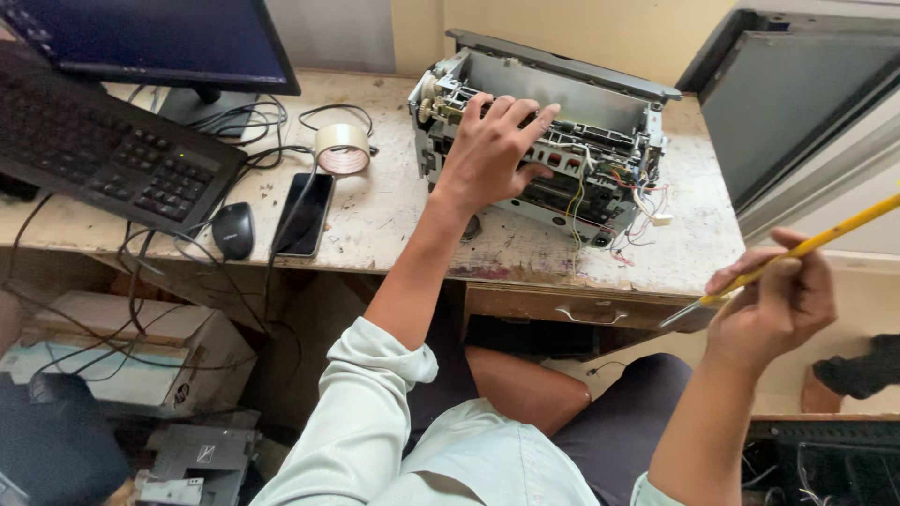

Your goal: The person uses a yellow screwdriver to adjust a knob on the side of a disassembled printer and then manipulates internal wires and components with their hands.

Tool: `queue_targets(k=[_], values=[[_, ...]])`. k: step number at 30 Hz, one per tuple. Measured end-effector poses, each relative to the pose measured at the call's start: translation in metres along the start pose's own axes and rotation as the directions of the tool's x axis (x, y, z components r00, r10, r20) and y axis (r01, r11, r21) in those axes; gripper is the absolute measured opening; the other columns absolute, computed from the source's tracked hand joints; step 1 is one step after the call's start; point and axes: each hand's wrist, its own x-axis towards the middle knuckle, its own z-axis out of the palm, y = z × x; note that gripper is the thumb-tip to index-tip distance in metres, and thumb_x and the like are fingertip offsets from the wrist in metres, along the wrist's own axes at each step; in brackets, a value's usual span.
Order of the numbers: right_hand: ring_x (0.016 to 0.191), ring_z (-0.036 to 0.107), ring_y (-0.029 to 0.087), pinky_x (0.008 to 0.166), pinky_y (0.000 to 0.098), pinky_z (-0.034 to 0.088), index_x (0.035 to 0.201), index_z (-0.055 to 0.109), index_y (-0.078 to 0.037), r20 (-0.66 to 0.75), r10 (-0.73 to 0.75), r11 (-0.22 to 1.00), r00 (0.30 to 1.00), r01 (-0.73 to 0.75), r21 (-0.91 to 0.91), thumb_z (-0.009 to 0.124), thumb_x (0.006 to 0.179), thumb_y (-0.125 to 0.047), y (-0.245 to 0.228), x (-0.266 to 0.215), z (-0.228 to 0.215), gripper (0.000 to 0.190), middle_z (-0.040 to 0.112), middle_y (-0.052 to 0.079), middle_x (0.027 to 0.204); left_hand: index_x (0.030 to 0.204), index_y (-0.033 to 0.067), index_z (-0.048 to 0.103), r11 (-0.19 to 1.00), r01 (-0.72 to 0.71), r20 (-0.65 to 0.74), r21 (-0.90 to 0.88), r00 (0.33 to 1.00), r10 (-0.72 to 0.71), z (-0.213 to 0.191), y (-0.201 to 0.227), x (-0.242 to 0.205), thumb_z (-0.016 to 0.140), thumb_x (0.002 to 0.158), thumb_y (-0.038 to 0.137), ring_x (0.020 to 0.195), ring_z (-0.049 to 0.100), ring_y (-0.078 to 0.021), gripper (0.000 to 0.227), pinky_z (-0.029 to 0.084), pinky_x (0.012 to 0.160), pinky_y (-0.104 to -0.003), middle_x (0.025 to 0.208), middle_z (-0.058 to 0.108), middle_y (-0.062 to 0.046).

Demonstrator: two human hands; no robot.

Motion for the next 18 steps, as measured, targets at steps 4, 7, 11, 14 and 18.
queue_targets(k=[4,7,11,14,18], values=[[0.055,0.054,0.019,0.050,0.0301,0.047,0.126,0.054,0.005,0.025,0.138,0.987,0.990,-0.140,0.075,0.049,0.124,-0.015,0.027,-0.031,0.026,0.022,0.060,0.014,0.081,0.140,0.0065,0.058,0.999,0.021,0.016,0.024,1.000,-0.021,0.028,0.007,0.007,0.085,0.074,0.058,0.104,0.062,-0.0250,0.087,0.040,0.097,-0.043,0.118,0.068,-0.012],[0.054,0.055,0.020,0.053,0.0305,0.049,0.125,0.050,0.002,0.106,0.154,0.985,0.982,-0.161,0.065,0.047,0.123,-0.020,0.058,-0.041,0.053,0.022,0.060,0.013,0.080,0.137,0.0039,0.059,0.996,0.076,0.003,0.039,0.997,-0.077,0.047,0.027,0.017,0.084,0.073,0.057,0.099,0.063,-0.0267,0.087,0.041,0.094,-0.045,0.115,0.069,-0.013],[0.056,0.053,0.019,0.055,0.0312,0.049,0.127,0.047,0.000,0.106,0.144,0.988,0.984,-0.148,0.035,0.045,0.124,-0.025,0.100,-0.048,0.086,0.025,0.058,0.013,0.080,0.142,0.0075,0.058,0.972,0.169,-0.024,0.164,0.986,-0.167,0.061,0.064,0.034,0.082,0.081,0.024,0.103,0.062,-0.0211,0.068,0.043,0.101,-0.040,0.119,0.068,-0.010],[0.055,0.054,0.019,0.053,0.0304,0.048,0.131,0.047,-0.003,0.101,0.112,0.992,0.989,-0.116,0.042,0.043,0.122,-0.027,0.121,-0.053,0.102,0.026,0.057,0.011,0.075,0.137,0.0036,0.057,0.984,0.166,-0.176,0.070,0.973,-0.151,0.051,0.073,0.032,0.078,0.075,0.030,0.114,0.063,-0.0282,0.071,0.043,0.106,-0.044,0.125,0.067,-0.015],[0.056,0.057,0.018,0.063,0.0322,0.052,0.133,0.046,-0.004,0.080,0.089,0.996,0.993,-0.088,-0.005,0.042,0.121,-0.029,0.124,-0.063,0.100,0.027,0.057,0.009,0.077,0.136,0.0073,0.057,0.980,0.073,-0.415,-0.184,0.898,-0.145,0.018,0.060,-0.011,0.071,0.095,0.027,0.116,0.062,-0.0285,0.048,0.042,0.107,-0.042,0.124,0.066,-0.013]])
